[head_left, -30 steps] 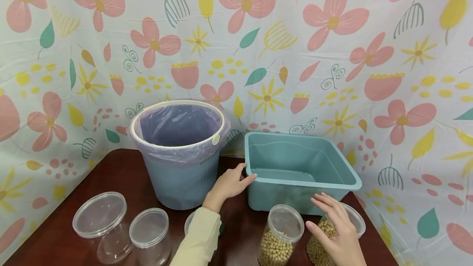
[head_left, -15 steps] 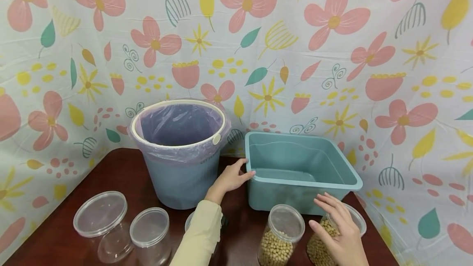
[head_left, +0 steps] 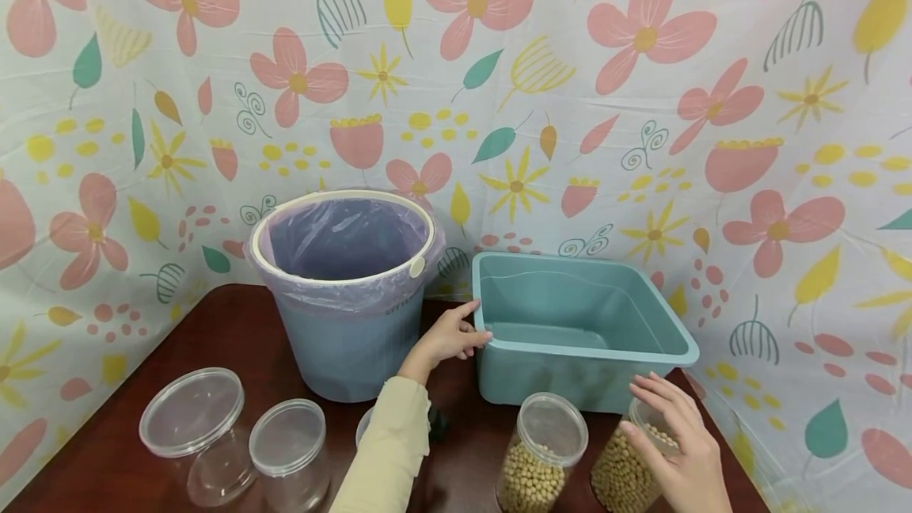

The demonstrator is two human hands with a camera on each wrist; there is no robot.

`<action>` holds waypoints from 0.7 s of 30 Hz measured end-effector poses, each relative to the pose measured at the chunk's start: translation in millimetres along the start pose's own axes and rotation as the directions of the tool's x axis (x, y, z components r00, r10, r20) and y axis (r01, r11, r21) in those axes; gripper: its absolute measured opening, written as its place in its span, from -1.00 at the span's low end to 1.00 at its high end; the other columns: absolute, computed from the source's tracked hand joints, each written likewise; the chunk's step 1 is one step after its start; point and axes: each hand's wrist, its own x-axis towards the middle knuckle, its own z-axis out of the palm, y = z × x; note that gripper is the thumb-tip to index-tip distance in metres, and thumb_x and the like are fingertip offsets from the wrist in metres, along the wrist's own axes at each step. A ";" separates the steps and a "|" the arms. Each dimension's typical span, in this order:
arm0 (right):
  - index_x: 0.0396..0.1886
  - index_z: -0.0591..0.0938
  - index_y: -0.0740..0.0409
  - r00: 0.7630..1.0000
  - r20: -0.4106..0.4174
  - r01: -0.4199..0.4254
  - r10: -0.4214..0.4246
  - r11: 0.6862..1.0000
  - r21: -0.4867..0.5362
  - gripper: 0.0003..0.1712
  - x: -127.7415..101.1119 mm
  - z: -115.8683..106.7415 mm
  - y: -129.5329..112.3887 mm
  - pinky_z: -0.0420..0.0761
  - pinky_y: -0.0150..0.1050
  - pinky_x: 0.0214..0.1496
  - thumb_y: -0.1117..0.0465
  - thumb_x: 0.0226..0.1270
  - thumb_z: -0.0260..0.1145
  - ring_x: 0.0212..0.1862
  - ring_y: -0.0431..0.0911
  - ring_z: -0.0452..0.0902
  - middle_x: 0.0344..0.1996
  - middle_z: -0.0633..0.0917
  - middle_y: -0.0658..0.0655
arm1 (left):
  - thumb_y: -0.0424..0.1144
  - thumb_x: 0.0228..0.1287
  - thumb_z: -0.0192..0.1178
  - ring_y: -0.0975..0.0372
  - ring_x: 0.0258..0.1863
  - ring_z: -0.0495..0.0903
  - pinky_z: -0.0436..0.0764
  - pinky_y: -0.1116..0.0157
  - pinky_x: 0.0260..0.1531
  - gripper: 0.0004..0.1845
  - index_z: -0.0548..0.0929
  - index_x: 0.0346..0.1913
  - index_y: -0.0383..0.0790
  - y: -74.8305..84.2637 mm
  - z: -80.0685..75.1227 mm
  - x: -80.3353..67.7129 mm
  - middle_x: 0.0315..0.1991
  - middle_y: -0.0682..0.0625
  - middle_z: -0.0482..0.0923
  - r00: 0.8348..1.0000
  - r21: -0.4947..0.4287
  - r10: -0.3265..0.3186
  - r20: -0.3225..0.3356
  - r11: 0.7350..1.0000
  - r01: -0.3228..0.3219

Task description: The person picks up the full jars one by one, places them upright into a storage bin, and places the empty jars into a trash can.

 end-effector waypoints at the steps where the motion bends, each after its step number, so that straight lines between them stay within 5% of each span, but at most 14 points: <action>1: -0.06 0.57 0.32 1.000 -0.004 -0.010 0.010 1.000 -0.004 -0.43 -0.1 -1.2 0.8 0.27 -0.63 -0.04 0.60 -0.23 0.38 0.20 -0.15 0.23 -0.02 0.51 0.16 | -0.30 0.17 0.19 0.23 -0.66 0.42 0.46 0.36 -0.58 -0.27 0.09 0.36 -0.22 -0.4 0.2 0.1 -0.39 -0.33 0.56 1.000 -0.015 -0.002 -0.001 1.000 0.002; 11: -0.13 0.58 0.37 0.998 -0.056 -0.038 0.038 0.999 -0.007 -0.45 -1.6 -8.0 21.7 0.12 -0.50 0.16 0.61 -0.29 0.40 0.20 -0.24 0.21 -0.01 0.49 -0.09 | -0.34 0.15 0.20 0.27 -0.69 0.37 0.44 0.38 -0.62 -0.26 0.09 0.36 -0.21 -2.6 1.4 1.4 -0.40 -0.35 0.55 1.000 -0.046 0.017 -0.015 0.999 -0.018; 21: -0.01 0.57 0.18 0.991 0.056 -0.116 0.120 0.990 -0.077 -0.43 -1.7 -17.8 29.6 0.02 -0.59 0.14 0.47 -0.15 0.42 0.23 -0.28 0.12 0.04 0.47 -0.07 | -0.38 0.16 0.18 0.23 -0.70 0.34 0.46 0.29 -0.60 -0.29 0.09 0.34 -0.28 13.4 -0.2 -10.4 -0.62 0.02 0.47 1.000 -0.043 0.011 -0.016 0.999 -0.012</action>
